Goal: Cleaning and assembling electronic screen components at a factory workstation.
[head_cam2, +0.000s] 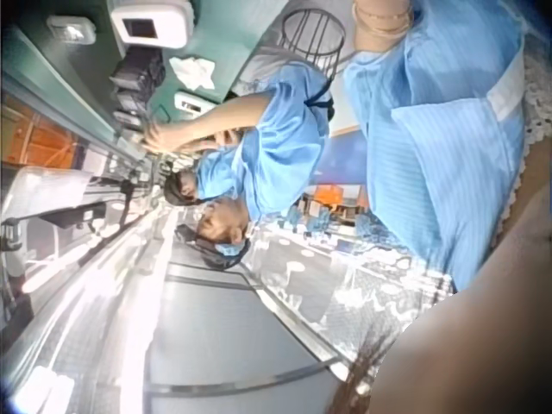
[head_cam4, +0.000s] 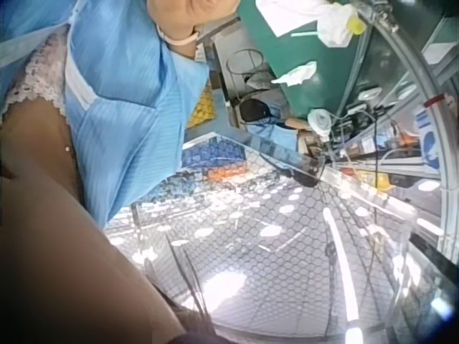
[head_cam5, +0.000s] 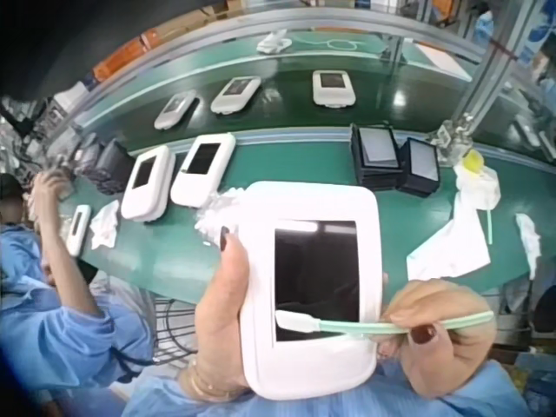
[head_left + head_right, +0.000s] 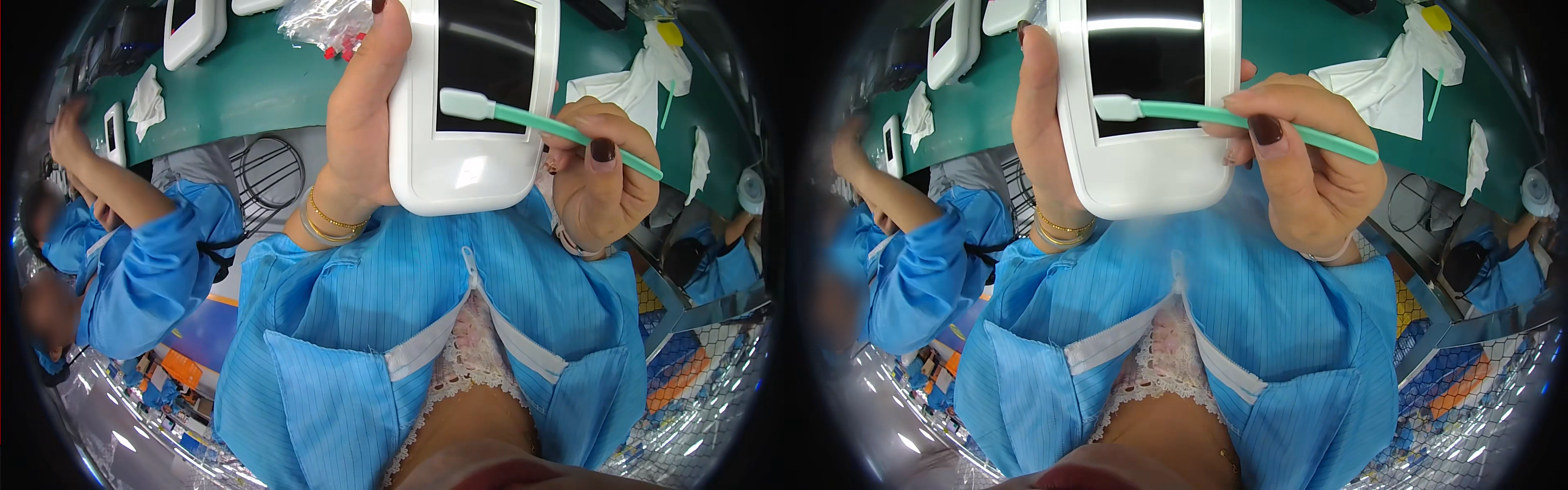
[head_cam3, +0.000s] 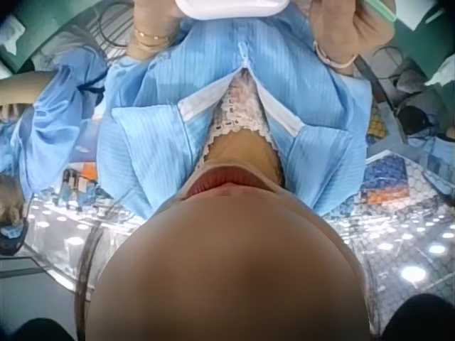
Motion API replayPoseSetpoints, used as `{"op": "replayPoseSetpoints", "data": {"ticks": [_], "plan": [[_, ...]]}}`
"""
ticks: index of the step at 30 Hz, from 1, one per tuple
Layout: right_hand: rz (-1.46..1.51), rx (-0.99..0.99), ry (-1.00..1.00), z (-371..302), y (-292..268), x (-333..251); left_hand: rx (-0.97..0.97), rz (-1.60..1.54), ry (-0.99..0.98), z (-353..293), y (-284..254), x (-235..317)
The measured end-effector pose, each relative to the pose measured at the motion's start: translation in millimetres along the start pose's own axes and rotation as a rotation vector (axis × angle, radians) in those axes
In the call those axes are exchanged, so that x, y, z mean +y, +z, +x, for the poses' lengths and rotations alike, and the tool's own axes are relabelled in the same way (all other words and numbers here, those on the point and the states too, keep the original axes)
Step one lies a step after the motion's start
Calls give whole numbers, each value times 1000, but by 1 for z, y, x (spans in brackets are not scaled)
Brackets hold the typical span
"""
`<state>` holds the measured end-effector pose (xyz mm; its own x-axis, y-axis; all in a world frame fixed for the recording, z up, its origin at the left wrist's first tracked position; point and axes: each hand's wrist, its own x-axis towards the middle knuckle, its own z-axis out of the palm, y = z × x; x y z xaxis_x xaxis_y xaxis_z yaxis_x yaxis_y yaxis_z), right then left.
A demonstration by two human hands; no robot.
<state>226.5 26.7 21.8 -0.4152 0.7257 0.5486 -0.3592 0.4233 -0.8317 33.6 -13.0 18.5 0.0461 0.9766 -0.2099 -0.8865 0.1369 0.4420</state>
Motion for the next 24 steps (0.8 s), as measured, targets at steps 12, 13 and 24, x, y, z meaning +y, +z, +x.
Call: {"op": "replayPoseSetpoints", "data": {"ticks": [12, 13, 24], "plan": [[-10, 39, 39, 2, -2, -3, -168, -121, -44, 6, -8, 3], [-8, 21, 35, 3, -3, -2, -167, -119, -44, 5, -3, 1], [96, 82, 67, 1, 2, -3, -20, 44, -51, 5, 21, -2]]}}
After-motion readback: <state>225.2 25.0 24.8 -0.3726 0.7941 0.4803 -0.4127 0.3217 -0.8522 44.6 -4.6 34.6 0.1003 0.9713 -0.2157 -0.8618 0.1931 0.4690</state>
